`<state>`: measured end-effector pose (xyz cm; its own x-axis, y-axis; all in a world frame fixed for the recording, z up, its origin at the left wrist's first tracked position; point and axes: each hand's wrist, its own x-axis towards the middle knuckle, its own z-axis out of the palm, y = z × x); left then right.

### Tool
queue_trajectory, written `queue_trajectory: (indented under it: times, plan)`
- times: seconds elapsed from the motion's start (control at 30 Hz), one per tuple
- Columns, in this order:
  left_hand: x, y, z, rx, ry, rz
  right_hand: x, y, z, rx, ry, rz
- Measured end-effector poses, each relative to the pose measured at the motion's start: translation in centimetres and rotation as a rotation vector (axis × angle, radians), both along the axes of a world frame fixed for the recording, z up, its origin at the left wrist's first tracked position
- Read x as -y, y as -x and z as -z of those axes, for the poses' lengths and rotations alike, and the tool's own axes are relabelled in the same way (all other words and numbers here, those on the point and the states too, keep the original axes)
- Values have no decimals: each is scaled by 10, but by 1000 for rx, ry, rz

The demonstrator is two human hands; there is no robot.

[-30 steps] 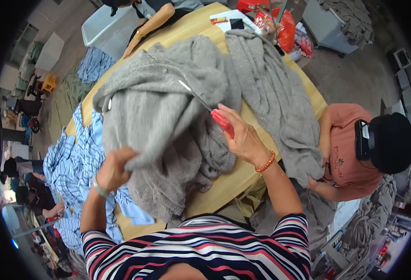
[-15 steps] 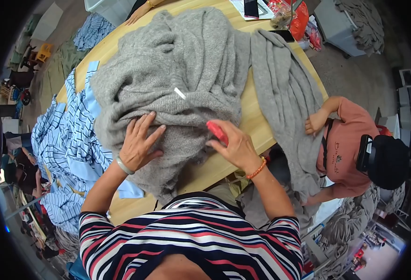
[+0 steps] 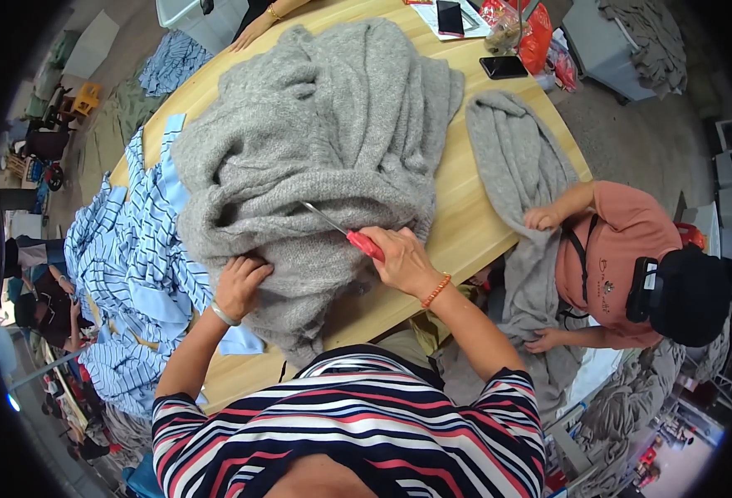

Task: Trimming loose threads from garments using scissors.

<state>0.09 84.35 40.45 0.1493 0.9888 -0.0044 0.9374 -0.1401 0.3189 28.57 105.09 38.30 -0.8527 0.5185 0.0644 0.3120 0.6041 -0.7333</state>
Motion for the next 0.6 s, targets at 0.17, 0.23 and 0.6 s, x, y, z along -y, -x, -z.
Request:
queue_trajectory:
  times: [0.17, 0.23, 0.6]
  plan:
    - [-9, 4, -54, 880, 235, -492, -6, 2, -34, -106, -90, -74]
    - [-18, 10, -72, 905, 187, -463, 7, 16, -45, -133, -229, -91]
    - [-27, 86, -159, 1071, 530, -639, -57, 25, -87, -63, 267, -211]
